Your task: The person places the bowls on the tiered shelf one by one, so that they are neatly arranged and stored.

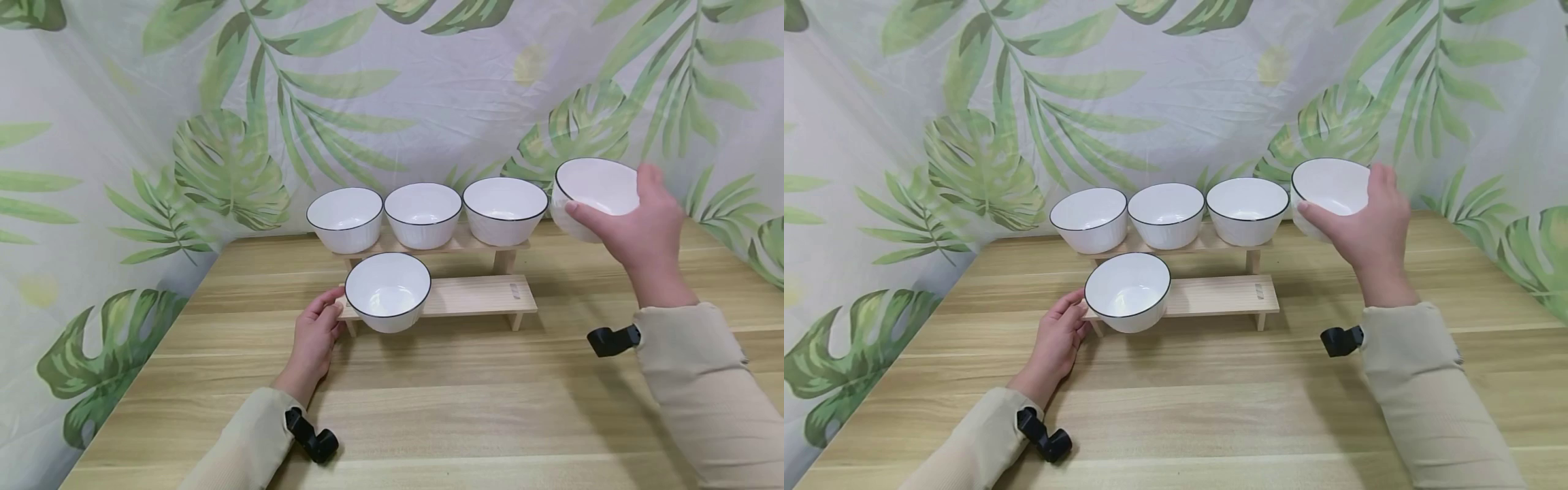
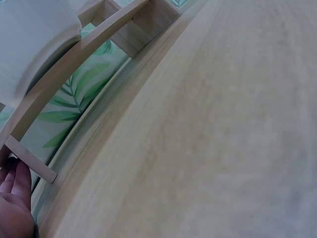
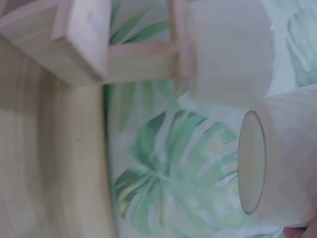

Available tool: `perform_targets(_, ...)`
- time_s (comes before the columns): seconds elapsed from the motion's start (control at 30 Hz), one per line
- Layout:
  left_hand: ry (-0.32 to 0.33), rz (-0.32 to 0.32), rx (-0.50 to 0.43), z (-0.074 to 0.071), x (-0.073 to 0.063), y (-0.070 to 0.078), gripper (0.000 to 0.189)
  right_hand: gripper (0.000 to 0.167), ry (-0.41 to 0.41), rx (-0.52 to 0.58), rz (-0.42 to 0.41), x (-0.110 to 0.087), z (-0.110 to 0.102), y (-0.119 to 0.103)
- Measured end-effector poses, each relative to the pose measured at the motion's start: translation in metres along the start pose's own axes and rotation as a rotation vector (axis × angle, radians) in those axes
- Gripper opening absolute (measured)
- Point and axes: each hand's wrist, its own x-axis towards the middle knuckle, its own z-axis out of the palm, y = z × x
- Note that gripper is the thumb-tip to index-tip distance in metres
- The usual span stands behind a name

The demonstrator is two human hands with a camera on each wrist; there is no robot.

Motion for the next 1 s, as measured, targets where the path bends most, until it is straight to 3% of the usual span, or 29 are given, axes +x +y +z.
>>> perform_targets(0.13,-0.001,-0.009,-0.008,0.000,0.000,0.000,0.027,0.068,-0.024,0.008,-0.009,-0.004,-0.008,-0.014)
perform_targets(0.37,0.002,-0.011,-0.013,0.000,0.000,0.001,0.028,0.094,-0.102,0.037,-0.007,-0.010,-0.021,-0.034)
perform_targets(0.63,0.003,-0.012,-0.020,0.001,0.000,0.000,0.027,0.083,-0.121,0.065,-0.096,-0.026,-0.023,-0.061)
perform_targets(0.73,0.004,-0.005,-0.013,0.001,0.000,0.000,0.026,0.094,-0.183,0.090,-0.087,-0.033,-0.023,-0.067)
perform_targets(1.0,0.004,0.003,-0.015,0.001,-0.001,0.001,0.026,0.100,-0.332,0.113,-0.111,-0.051,-0.012,-0.069)
